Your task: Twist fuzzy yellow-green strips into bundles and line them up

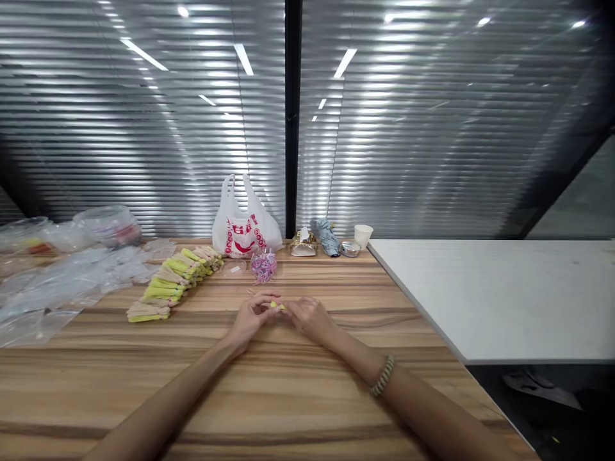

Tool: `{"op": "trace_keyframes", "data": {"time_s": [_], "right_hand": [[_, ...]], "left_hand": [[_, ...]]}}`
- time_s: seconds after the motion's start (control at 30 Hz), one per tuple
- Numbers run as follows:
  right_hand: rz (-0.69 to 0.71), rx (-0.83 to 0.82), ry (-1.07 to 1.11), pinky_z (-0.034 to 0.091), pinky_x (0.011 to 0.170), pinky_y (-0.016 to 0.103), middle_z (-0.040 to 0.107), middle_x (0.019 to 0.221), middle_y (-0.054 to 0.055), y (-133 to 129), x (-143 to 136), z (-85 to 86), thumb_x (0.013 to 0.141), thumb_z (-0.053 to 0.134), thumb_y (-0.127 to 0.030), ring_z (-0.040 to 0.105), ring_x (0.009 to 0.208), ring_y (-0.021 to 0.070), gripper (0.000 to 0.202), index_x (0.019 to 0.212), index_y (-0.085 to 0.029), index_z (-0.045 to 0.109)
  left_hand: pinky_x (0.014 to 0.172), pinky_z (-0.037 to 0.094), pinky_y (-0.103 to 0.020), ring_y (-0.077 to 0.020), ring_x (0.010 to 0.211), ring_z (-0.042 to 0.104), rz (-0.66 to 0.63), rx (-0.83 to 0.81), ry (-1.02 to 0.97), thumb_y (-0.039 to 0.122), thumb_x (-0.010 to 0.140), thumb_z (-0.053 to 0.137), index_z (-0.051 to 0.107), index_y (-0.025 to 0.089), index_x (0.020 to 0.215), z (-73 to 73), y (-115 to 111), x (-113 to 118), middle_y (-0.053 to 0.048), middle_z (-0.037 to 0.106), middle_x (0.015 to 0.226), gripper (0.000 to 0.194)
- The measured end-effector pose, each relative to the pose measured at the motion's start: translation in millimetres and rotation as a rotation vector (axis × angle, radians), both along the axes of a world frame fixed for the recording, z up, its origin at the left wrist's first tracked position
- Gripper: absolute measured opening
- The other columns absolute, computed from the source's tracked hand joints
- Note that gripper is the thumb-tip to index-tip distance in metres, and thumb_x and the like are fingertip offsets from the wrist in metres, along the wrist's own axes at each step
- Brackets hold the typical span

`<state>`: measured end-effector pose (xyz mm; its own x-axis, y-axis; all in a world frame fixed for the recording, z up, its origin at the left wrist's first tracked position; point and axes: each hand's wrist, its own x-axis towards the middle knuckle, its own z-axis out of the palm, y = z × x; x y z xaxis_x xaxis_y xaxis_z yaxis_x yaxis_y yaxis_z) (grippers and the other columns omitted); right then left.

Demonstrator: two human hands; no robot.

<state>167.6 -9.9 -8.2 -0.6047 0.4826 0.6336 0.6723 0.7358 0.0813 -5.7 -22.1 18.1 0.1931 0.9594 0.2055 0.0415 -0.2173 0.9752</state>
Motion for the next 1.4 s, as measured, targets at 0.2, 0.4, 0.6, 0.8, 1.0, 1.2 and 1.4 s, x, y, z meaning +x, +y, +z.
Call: {"op": "trace_keyframes", "data": {"time_s": [0.2,0.4,0.6,0.8,1.0,1.2,1.4], "right_hand": [[0.028,0.01,0.009,0.037,0.059,0.024,0.064,0.067,0.004,-2.5,-0.8,3.6,0.089,0.038,-0.024,0.058,0.061,0.0133,0.019,0.085,-0.015,0.054],[0.025,0.016,0.009,0.036,0.056,0.024,0.061,0.062,0.003,-3.0,-1.3,4.8,0.091,0.034,-0.024,0.057,0.057,0.0131,0.022,0.084,-0.015,0.054],[0.008,-0.023,-0.004,0.036,0.056,0.024,0.062,0.064,0.003,-2.9,-1.4,4.5,0.09,0.035,-0.026,0.057,0.058,0.0133,0.022,0.086,-0.014,0.054],[-0.04,-0.04,-0.004,0.035,0.057,0.024,0.063,0.065,0.003,-2.2,-2.0,1.9,0.09,0.036,-0.028,0.057,0.058,0.0131,0.023,0.089,-0.015,0.055],[-0.047,-0.043,0.011,0.036,0.059,0.023,0.065,0.071,0.004,-2.6,-2.1,2.6,0.089,0.041,-0.029,0.059,0.064,0.0136,0.02,0.092,-0.016,0.055],[-0.035,-0.066,-0.002,0.036,0.059,0.023,0.065,0.073,0.004,-3.1,-1.7,3.3,0.089,0.041,-0.028,0.059,0.065,0.0133,0.018,0.091,-0.016,0.055],[-0.033,-0.077,-0.011,0.036,0.06,0.023,0.065,0.075,0.004,-4.1,-1.8,4.6,0.088,0.043,-0.028,0.059,0.066,0.0137,0.015,0.089,-0.017,0.054]], "left_hand": [[0.079,0.043,-0.029,-0.0188,0.09,0.055,-0.045,-0.097,-0.082,0.03,0.058,0.071,0.063,0.016,0.088,-2.8,-0.2,2.0,-0.008,0.061,0.1,0.034],[0.074,0.043,-0.028,-0.0166,0.076,0.057,-0.033,-0.178,-0.12,0.03,0.054,0.074,0.063,0.013,0.08,-5.8,1.1,2.9,-0.005,0.064,0.079,0.033],[0.07,0.043,-0.026,-0.0163,0.071,0.056,-0.018,-0.141,-0.083,0.034,0.057,0.071,0.064,0.014,0.073,-6.3,1.4,2.0,-0.004,0.065,0.074,0.027],[0.068,0.043,-0.026,-0.0154,0.067,0.055,-0.021,-0.113,-0.035,0.042,0.065,0.063,0.064,0.013,0.074,-6.5,1.6,1.7,-0.004,0.063,0.067,0.03],[0.065,0.042,-0.025,-0.0135,0.065,0.053,-0.015,-0.117,-0.021,0.042,0.068,0.06,0.062,0.013,0.071,-5.5,1.5,2.2,-0.003,0.06,0.065,0.03],[0.06,0.04,-0.023,-0.0125,0.063,0.052,0.017,-0.13,-0.032,0.036,0.059,0.069,0.06,0.013,0.067,-4.1,1.9,3.2,-0.001,0.059,0.065,0.026],[0.056,0.038,-0.021,-0.0109,0.059,0.05,0.02,-0.112,-0.035,0.035,0.057,0.071,0.057,0.014,0.064,-5.3,2.0,2.8,0.0,0.057,0.061,0.027]]}}
